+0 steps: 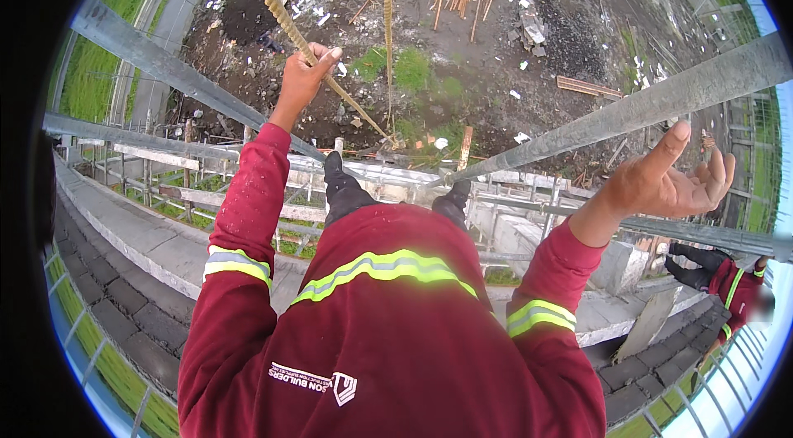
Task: The person stands on a scaffold and ties a metal wire around a horizontal scaffold pole. They then attach a rope with a hook to the tied wire and adjust the rope.
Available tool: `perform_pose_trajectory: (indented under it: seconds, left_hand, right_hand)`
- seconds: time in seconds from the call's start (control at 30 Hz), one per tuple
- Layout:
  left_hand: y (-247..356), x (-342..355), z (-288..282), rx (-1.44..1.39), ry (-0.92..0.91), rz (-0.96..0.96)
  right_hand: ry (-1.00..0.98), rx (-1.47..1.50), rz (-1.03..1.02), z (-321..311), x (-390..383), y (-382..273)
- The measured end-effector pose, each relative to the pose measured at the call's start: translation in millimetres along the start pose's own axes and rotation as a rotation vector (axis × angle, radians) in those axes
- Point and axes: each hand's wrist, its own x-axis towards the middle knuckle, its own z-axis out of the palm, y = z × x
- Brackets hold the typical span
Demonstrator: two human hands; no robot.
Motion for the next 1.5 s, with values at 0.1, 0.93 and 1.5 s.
perform_pose_trajectory:
  seconds: [0.1,0.93,1.5]
  left_hand:
    - [7.2,12.6,6.6,0.059,-0.067,0.018]
    - [54.0,63.6,-296.0,-0.130,0.594,0.235]
    - [15.2,99.7,-375.5,-0.202,0.580,0.099]
  right_hand:
    - [-0.179,-0.205,0.224,-3.5,8.9,32.5]
    - [-0.627,0.867,0.842,5.9,0.0,131.9]
    - [-0.538,0.940,0.869,5.0,-0.7,119.4]
